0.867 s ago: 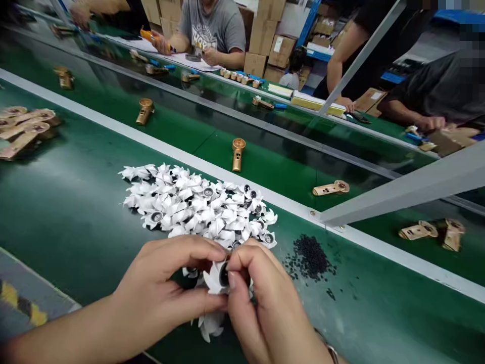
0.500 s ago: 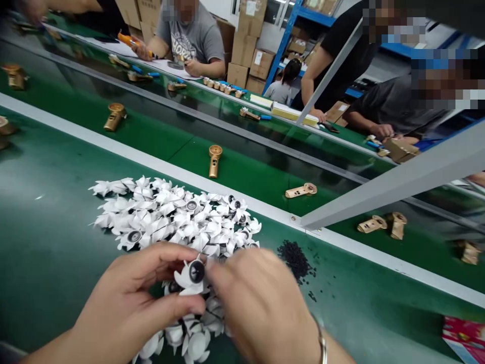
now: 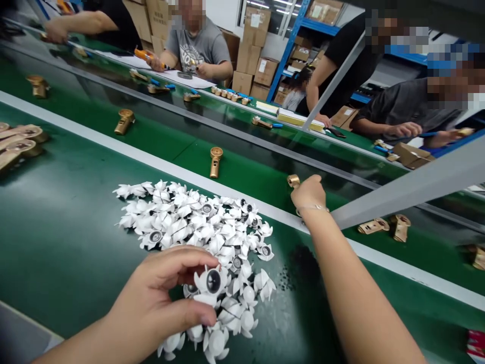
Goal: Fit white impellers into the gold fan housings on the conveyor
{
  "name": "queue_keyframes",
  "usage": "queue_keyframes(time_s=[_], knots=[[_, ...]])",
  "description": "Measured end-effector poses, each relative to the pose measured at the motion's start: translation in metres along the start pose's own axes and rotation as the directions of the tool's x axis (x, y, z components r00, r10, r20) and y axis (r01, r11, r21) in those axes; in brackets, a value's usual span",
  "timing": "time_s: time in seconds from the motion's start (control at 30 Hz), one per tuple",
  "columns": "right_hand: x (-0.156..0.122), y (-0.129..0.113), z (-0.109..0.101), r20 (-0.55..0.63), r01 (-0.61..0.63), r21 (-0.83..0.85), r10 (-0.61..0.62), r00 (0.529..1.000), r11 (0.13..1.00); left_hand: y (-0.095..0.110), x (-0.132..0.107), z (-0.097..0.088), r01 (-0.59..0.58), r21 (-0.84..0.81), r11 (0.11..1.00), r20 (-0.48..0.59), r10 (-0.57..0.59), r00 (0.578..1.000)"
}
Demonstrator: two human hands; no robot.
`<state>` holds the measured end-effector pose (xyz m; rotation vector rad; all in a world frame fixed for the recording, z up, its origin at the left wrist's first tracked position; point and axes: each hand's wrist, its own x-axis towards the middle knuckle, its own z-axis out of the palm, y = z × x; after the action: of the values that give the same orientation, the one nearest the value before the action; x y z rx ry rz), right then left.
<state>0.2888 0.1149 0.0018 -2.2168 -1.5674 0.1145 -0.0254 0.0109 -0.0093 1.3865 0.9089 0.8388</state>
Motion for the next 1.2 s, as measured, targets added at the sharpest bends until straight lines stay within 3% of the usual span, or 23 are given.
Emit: queue_keyframes(time_s=[0.1,0.17,0.23,0.33,0.5,0.77,0.97,1.2], knots=[[-0.050,-0.011,-0.013,0.082,-0.022,0.089,0.014,0.997,0.996,-0.001,0.002,0.001,0.015,-0.055,0.998,-0.002,-0.015,1.000],[-0.095,-0.021,-0.019,0.201,0.076,0.232,-0.124,0.972,0.970,-0.001,0.002,0.002,0.030,-0.070,0.997,-0.048,-0.034,0.998],[-0.136,-0.031,-0.022,0.219,0.194,0.380,-0.292,0.931,0.904,-0.002,0.003,0.004,0.014,-0.067,0.998,-0.121,-0.022,0.992],[-0.172,-0.043,-0.017,0.200,0.300,0.420,-0.410,0.890,0.856,-0.002,0.003,0.007,-0.025,-0.058,0.998,-0.209,0.013,0.978],[-0.178,-0.044,-0.007,0.152,0.441,0.270,-0.490,0.859,0.856,-0.002,0.003,0.011,-0.040,-0.117,0.992,-0.286,0.004,0.958],[-0.184,-0.037,-0.003,0.106,0.577,0.130,-0.590,0.800,0.806,-0.004,0.003,0.009,0.013,-0.249,0.968,-0.252,-0.077,0.965],[-0.186,-0.040,-0.004,0.085,0.599,0.067,-0.603,0.793,0.798,0.000,0.004,0.008,0.065,-0.306,0.950,-0.233,-0.141,0.962],[-0.190,-0.026,0.003,0.084,0.668,-0.080,-0.663,0.744,0.740,0.000,0.005,0.006,0.119,-0.355,0.927,-0.192,-0.196,0.962]])
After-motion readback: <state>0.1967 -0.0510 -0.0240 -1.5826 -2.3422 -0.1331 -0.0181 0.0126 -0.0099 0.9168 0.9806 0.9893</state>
